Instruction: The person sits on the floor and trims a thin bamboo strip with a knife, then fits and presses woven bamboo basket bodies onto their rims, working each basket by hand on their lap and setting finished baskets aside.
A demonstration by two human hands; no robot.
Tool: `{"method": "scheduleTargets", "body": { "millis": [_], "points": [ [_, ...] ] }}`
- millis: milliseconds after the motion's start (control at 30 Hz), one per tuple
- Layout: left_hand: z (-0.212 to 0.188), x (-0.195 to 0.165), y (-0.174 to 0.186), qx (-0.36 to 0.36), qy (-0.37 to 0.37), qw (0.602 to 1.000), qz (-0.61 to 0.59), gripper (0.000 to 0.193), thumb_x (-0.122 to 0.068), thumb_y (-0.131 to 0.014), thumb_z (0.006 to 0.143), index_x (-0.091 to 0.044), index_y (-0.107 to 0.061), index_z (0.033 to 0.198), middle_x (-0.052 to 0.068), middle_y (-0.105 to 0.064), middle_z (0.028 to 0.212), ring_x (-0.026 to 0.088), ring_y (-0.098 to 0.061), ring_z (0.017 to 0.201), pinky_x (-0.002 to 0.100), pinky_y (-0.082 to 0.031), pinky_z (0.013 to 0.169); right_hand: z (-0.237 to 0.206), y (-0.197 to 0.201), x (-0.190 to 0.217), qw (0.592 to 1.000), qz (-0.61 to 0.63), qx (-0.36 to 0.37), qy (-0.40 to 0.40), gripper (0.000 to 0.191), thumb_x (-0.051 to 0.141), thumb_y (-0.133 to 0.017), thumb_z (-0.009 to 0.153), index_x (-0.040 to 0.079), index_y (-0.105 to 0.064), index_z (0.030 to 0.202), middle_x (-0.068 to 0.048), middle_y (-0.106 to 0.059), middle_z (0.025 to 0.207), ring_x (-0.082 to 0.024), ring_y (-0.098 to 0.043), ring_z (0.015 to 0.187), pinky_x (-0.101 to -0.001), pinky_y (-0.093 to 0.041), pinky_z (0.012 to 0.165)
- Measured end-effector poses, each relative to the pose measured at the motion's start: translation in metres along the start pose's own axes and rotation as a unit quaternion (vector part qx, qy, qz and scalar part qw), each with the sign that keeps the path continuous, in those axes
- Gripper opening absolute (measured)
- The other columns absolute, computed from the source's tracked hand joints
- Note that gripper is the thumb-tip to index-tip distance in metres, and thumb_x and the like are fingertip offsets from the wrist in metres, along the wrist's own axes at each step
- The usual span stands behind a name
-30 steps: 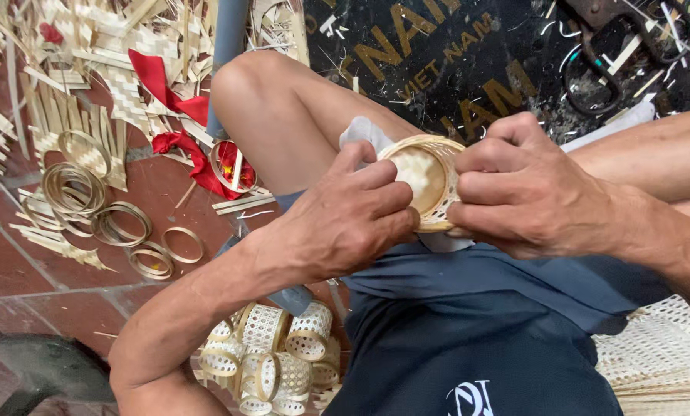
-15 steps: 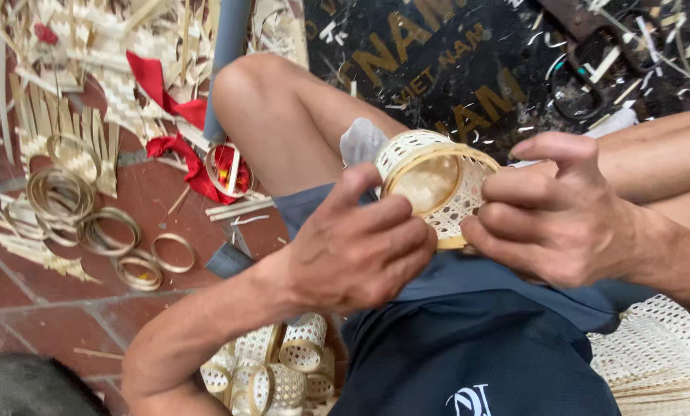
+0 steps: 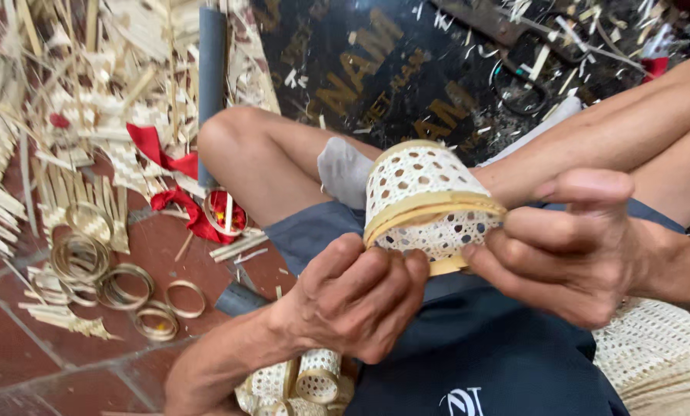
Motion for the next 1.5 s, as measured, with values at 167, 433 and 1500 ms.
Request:
{"method": "scheduleTargets", "body": {
  "millis": [167,433,1500],
  "points": [
    [0.003,0.004,-0.009,0.005,0.044,0.999,-0.016,0.03,-0.004,-0.075,0.085,0.011,-0.07,0.111,0.008,-0.061,0.087,0.018,-0.056,0.078,0.033,-0.043,0.067,-0.004,-0.003,-0.01,0.998,0.036,-0.026,-0.042,0.031,0.021,-0.074,0.069,0.003,-0.075,0.094,0.003,-0.063,0.083,-0.017,-0.058,0.082,-0.0366,-0.035,0.074],
    [-0.011,0.011,-0.022,0.016,0.081,0.997,-0.006,0.031,-0.004,-0.076,0.086,0.01,-0.07,0.113,0.007,-0.062,0.091,0.018,-0.057,0.082,0.032,-0.042,0.067,0.0,-0.027,-0.022,0.995,0.082,-0.051,-0.036,0.032,0.021,-0.068,0.066,0.002,-0.074,0.091,0.002,-0.061,0.082,-0.017,-0.059,0.078,-0.0379,-0.038,0.073],
    [-0.039,0.038,-0.06,0.039,0.236,0.969,0.063,0.03,-0.007,-0.07,0.088,0.006,-0.068,0.115,0.004,-0.055,0.085,0.017,-0.054,0.074,0.032,-0.039,0.062,-0.002,-0.088,-0.043,0.992,0.088,0.036,-0.081,0.033,0.019,-0.071,0.067,0.004,-0.072,0.096,0.001,-0.059,0.079,-0.02,-0.059,0.077,-0.0386,-0.036,0.071]
  ]
}}
Point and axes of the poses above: each hand's wrist, its own z-axis towards the middle knuckle, its own y-axis out of the back of the hand, x = y × z, the point moved 9 cm from there along z, towards the middle knuckle
